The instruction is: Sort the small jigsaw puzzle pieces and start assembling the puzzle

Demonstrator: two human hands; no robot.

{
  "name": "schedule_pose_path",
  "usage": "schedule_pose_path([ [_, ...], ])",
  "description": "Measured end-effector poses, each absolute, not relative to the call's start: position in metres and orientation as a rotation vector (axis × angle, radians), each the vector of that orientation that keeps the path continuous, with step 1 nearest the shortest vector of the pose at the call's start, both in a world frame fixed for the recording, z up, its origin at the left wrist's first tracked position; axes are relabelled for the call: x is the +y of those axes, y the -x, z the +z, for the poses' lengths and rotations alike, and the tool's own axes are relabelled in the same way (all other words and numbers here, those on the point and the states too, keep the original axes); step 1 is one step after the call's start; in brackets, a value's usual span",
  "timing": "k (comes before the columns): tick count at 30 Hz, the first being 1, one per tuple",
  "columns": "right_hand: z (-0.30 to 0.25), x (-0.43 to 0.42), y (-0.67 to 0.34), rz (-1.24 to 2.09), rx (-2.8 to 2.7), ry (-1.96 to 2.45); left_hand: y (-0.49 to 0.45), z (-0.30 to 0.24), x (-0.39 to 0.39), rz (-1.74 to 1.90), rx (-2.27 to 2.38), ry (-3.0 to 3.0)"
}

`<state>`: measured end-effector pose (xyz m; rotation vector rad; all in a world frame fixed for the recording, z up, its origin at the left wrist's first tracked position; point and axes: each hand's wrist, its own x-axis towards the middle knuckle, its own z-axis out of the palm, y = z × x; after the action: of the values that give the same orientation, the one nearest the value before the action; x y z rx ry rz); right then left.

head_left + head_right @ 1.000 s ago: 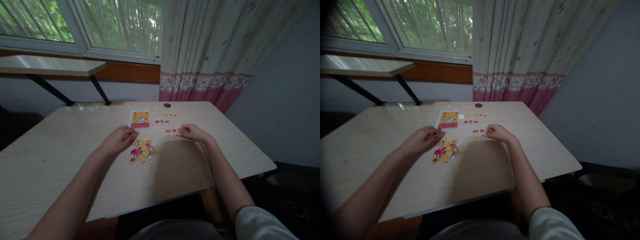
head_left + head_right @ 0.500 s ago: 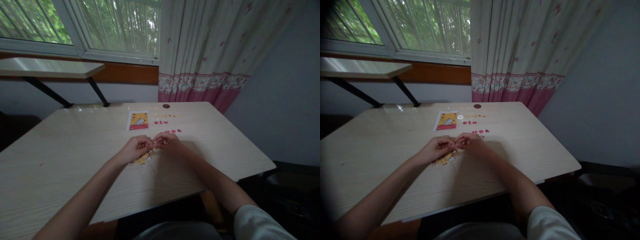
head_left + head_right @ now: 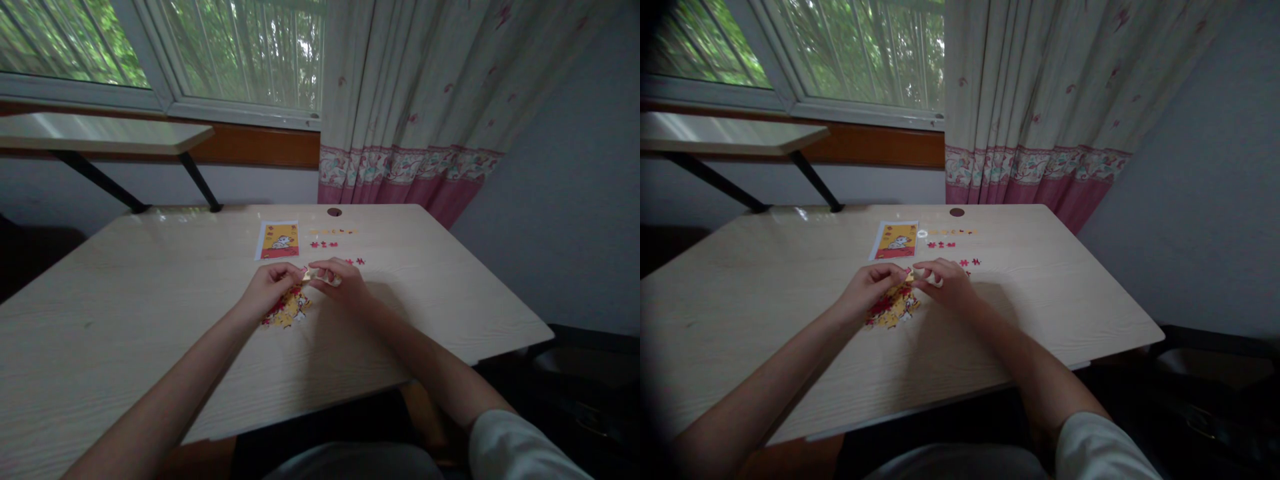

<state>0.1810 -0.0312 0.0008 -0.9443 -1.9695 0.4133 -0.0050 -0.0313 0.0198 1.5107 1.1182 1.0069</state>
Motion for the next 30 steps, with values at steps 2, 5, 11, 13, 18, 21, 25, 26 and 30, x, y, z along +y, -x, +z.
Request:
schedule_pose_path([
  [2, 0.0010, -0.0317, -0.1809, 0.400, -1.978, 0.957, 0.0042, 0.0186, -0.0319, 1.025, 1.094, -1.465],
  [5, 0.0019, -0.0325, -0.1811, 0.366, -1.982, 0.950, 0.0034, 0.0168, -0.0332, 1.016, 1.077, -1.411],
  [11, 0.0031, -0.0333, -0.1805, 0.397, -1.932, 0.971, 0.0035, 0.0145, -0.0331, 1.010, 1.049, -1.323],
  [13, 0.0026, -0.0330, -0.1800, 0.417, -1.914, 0.966, 0.0035, 0.0141, -0.0326, 1.009, 1.038, -1.318],
  [18, 0.0010, -0.0318, -0.1809, 0.392, -1.935, 0.940, 0.0040, 0.0127, -0.0318, 1.021, 1.047, -1.334],
  [21, 0.0007, -0.0313, -0.1831, 0.325, -1.982, 0.966, 0.0042, 0.0118, -0.0319, 1.012, 1.052, -1.348],
  [25, 0.0020, -0.0325, -0.1852, 0.247, -2.034, 0.992, 0.0035, 0.0112, -0.0325, 1.017, 1.041, -1.334],
  [26, 0.0025, -0.0333, -0.1853, 0.232, -2.041, 1.001, 0.0034, 0.0110, -0.0324, 1.020, 1.038, -1.330],
  [30, 0.0034, -0.0344, -0.1860, 0.201, -2.081, 1.048, 0.0045, 0.0096, -0.0298, 1.020, 1.036, -1.375],
])
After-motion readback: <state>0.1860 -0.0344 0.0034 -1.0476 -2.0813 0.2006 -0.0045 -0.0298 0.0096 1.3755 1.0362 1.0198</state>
